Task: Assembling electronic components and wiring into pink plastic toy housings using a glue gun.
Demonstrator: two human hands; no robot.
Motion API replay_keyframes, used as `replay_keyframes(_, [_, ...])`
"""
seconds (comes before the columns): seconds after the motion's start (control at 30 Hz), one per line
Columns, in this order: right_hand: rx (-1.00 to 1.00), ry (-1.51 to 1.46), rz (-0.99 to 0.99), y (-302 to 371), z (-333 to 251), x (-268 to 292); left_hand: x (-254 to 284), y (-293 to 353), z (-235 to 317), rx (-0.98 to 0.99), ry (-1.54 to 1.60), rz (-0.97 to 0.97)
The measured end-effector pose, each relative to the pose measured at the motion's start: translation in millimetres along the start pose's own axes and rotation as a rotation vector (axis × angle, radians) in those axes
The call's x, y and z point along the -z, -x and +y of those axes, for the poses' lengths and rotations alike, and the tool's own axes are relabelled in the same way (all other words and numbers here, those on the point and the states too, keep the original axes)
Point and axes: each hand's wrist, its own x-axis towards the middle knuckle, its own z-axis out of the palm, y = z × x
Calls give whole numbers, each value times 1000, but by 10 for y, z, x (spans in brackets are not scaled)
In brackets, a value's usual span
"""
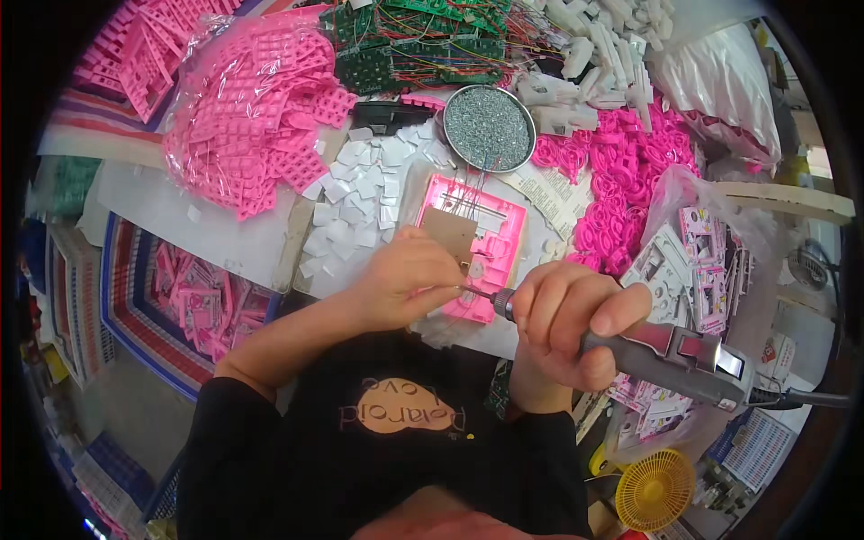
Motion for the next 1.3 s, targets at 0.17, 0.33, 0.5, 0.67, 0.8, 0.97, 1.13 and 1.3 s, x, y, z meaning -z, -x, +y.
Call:
replay_keyframes(0.17, [-38,0,13,32,18,-26,16,25,-15,-37,-61,-24])
replay_keyframes(0.33, [-38,-8,-3,28,46,-16,17,16,-4,-85,-163,-6])
replay_keyframes(0.5, [10,50,61,62,134,96,164,29,-25,47,-461,-133])
replay_keyframes(0.67, [1,294,86,80,523,322,117,-2,-30,-1,-598,-243])
replay_keyframes(0.8, [-24,242,98,175,722,486,60,98,-56,23,-640,-235])
replay_keyframes(0.97, [-63,349,75,155,789,480,53,173,-55,92,-591,-185])
replay_keyframes(1.13, [-53,337,67,143,814,472,52,174,-49,102,-591,-170])
replay_keyframes(1.3, [-45,283,2,152,820,522,59,187,-40,138,-579,-176])
